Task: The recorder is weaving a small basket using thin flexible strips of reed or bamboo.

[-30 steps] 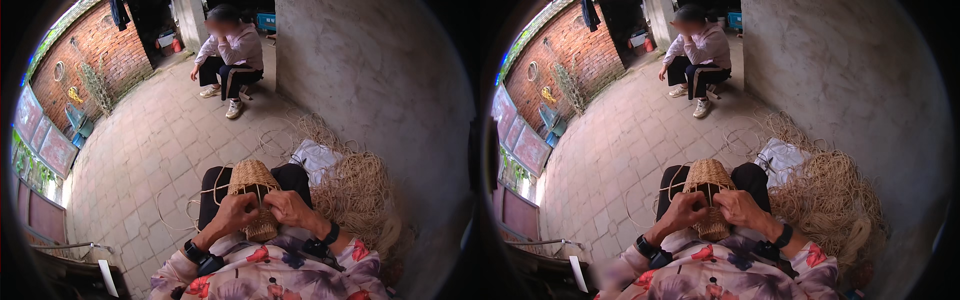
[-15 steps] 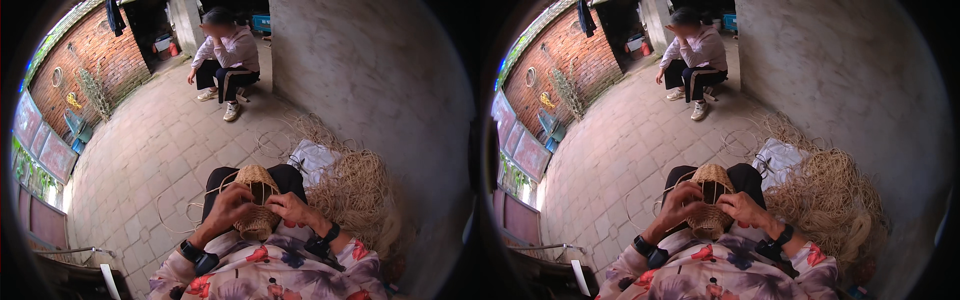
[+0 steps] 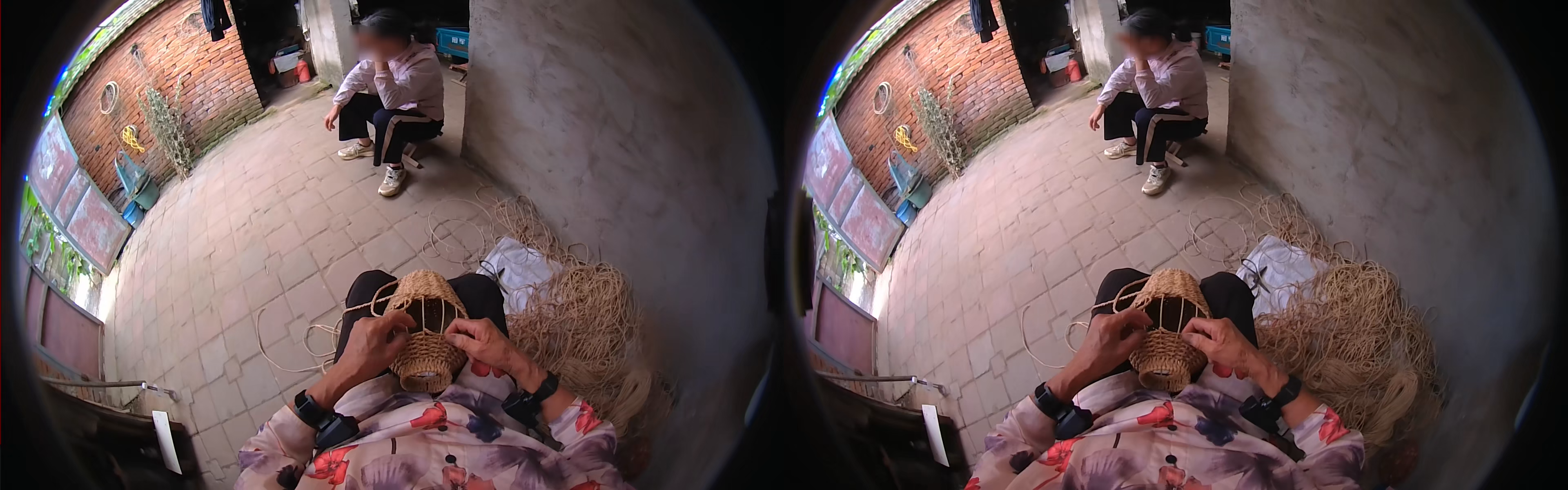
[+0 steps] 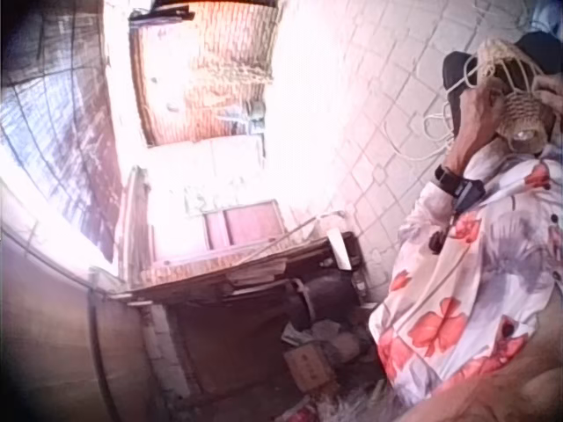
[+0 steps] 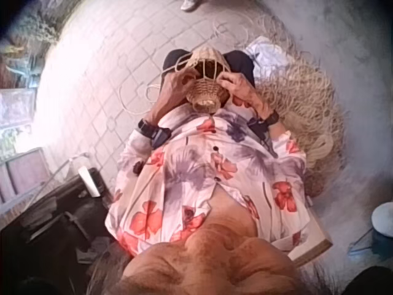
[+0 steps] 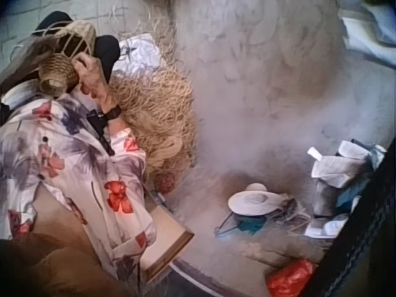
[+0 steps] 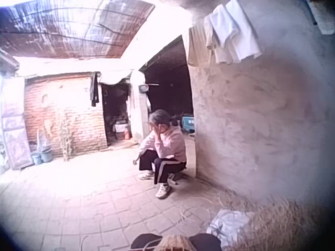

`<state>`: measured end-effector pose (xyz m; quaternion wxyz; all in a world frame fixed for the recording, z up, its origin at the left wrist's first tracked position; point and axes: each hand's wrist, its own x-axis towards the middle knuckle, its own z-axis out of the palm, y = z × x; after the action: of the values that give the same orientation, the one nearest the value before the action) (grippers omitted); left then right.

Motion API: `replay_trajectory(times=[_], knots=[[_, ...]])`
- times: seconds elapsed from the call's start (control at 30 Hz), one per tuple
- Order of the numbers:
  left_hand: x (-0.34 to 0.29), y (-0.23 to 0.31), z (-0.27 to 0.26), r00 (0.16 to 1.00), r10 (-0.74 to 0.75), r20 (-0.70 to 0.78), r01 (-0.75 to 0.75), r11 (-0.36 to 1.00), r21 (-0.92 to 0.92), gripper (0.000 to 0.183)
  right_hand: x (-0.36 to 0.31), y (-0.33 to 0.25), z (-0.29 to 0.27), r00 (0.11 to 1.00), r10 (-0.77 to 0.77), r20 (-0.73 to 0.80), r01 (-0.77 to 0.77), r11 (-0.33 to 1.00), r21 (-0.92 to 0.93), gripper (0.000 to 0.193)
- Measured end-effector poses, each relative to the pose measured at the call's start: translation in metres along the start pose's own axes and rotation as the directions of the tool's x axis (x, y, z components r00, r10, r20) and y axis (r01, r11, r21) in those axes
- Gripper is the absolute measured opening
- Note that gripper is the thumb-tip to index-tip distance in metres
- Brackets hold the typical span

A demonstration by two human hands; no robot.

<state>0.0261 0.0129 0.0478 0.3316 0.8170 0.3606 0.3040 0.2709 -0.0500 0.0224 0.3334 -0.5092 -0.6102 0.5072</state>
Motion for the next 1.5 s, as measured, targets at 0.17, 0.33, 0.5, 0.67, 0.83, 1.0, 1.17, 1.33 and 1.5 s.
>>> replay_trajectory(times=[0.17, 0.33, 0.5, 0.67, 0.83, 1.0, 1.17, 1.33, 1.5], knots=[[0.005, -0.013, 0.003, 0.986, -0.063, 0.154, 0.102, 0.960, -0.261, 0.014, -0.001, 0.009, -0.002, 1.000, -0.030, -0.006, 0.030, 0.999, 0.033, 0.020], [0.000, -0.028, -0.004, 0.926, -0.245, 0.288, 0.378, 0.590, -0.713, 0.018, -0.001, 0.000, -0.002, 0.998, 0.049, 0.047, -0.054, 0.994, 0.098, 0.020], [0.006, -0.009, -0.006, 0.953, -0.185, 0.242, 0.242, 0.941, -0.236, 0.016, -0.001, 0.003, 0.000, 1.000, 0.029, 0.011, -0.030, 0.992, 0.120, 0.021], [0.009, 0.005, -0.013, 0.972, -0.112, 0.206, 0.123, 0.991, -0.043, 0.018, -0.002, -0.001, -0.005, 0.998, 0.051, 0.022, -0.053, 0.994, 0.095, 0.017], [0.007, -0.002, -0.014, 0.976, -0.077, 0.205, 0.081, 0.997, -0.012, 0.017, 0.003, -0.013, -0.008, 0.931, -0.257, -0.257, 0.227, 0.963, -0.142, 0.011], [0.005, -0.005, -0.011, 0.977, -0.101, 0.185, 0.118, 0.990, -0.080, 0.017, 0.015, -0.039, 0.003, 0.890, -0.338, -0.306, 0.259, 0.927, -0.272, 0.013], [0.002, -0.016, -0.004, 0.992, -0.017, 0.126, 0.025, 0.998, -0.057, 0.018, 0.044, -0.039, 0.014, 0.814, -0.553, -0.180, 0.421, 0.774, -0.473, 0.009], [-0.003, -0.011, 0.008, 1.000, 0.017, 0.010, -0.015, 0.994, -0.107, 0.019, 0.048, -0.030, 0.018, 0.880, -0.475, 0.004, 0.352, 0.647, -0.676, 0.018], [0.017, 0.012, 0.008, 0.996, 0.032, 0.082, -0.032, 0.999, -0.001, 0.020, 0.038, -0.019, 0.010, 0.858, -0.479, -0.184, 0.313, 0.773, -0.552, 0.020]])
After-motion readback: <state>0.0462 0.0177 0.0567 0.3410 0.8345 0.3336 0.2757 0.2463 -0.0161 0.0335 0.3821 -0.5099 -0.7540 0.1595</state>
